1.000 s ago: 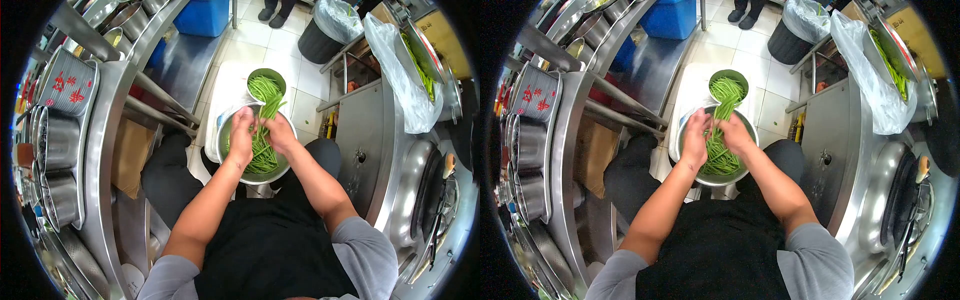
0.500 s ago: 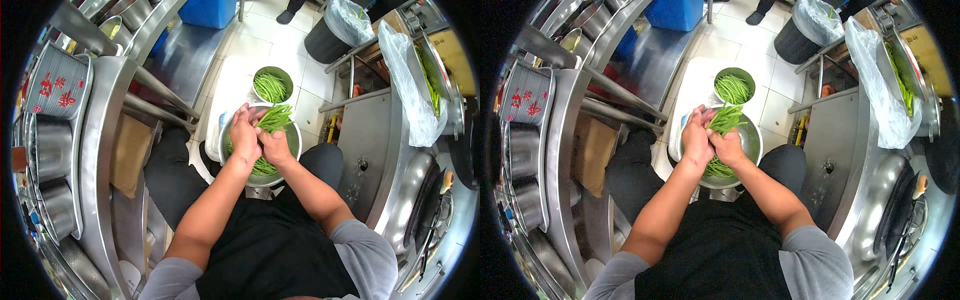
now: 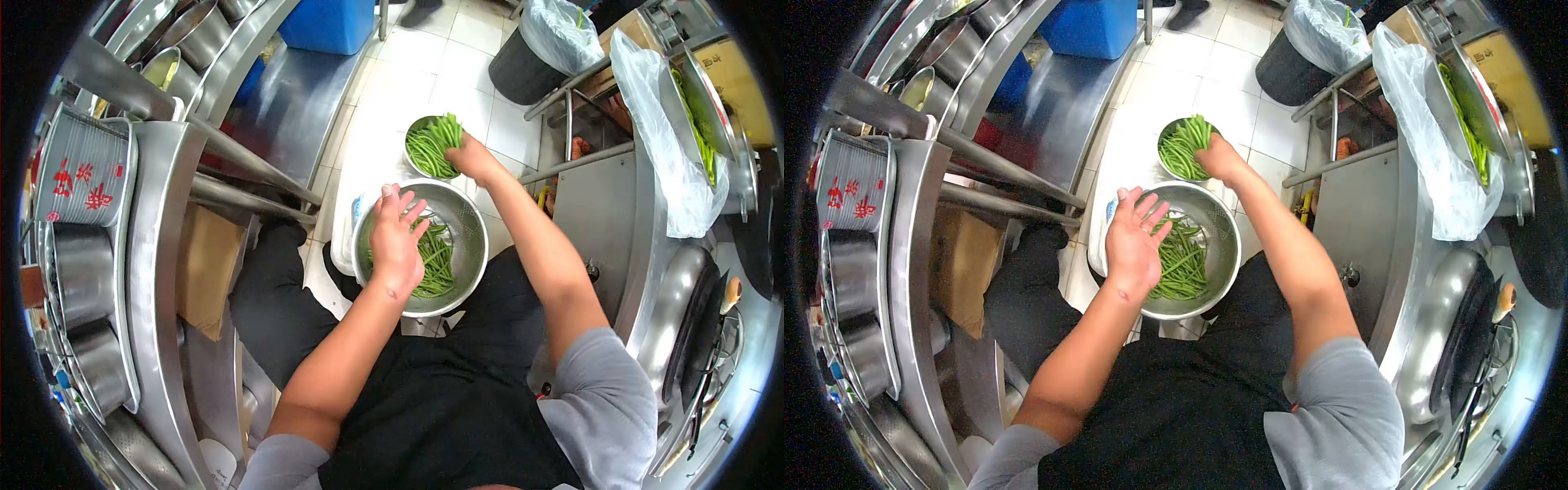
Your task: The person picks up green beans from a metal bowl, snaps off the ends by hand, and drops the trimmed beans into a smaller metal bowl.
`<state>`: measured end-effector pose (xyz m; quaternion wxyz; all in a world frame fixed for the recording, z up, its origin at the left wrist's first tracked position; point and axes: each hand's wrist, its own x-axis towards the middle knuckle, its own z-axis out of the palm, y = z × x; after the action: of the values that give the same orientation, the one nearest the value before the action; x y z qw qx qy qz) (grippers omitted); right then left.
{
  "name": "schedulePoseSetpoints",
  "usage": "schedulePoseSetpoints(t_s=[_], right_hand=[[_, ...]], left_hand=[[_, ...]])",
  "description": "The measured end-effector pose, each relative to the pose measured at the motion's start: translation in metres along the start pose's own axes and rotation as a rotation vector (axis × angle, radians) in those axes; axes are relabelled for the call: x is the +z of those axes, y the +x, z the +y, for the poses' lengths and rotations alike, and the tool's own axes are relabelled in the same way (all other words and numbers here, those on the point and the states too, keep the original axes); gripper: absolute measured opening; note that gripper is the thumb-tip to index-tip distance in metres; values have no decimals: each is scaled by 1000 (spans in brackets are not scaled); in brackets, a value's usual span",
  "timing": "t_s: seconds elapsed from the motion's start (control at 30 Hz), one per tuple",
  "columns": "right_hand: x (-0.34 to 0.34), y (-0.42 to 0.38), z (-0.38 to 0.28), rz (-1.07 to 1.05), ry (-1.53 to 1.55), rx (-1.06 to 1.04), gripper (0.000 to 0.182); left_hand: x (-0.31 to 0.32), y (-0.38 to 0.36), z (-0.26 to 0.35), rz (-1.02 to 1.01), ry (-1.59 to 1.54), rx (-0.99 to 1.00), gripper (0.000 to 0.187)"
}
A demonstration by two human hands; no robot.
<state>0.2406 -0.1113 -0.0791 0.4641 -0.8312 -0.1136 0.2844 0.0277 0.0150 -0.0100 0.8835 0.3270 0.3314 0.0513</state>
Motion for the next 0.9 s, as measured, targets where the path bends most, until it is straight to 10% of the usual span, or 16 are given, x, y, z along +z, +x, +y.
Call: schedulePoseSetpoints(t_s=[0.1, 0.17, 0.37, 0.43, 0.67, 0.9], right_hand=[[4, 63, 35, 38, -489, 119, 39], [13, 84, 38, -379, -847, 71, 39], [30, 82, 13, -594, -957, 143, 45], [21, 86, 5, -531, -825, 295, 41], [37, 87, 61, -188, -835, -308, 38], [30, 78, 46, 119, -633, -175, 21]], left_hand=[[6, -6, 1, -32, -10, -25, 81], [7, -6, 0, -32, -11, -32, 80], [8, -5, 3, -37, -48, -75, 77], [8, -7, 4, -48, -60, -81, 77], [4, -9, 5, -37, -62, -94, 77], [1, -12, 19, 15, -110, -6, 69]])
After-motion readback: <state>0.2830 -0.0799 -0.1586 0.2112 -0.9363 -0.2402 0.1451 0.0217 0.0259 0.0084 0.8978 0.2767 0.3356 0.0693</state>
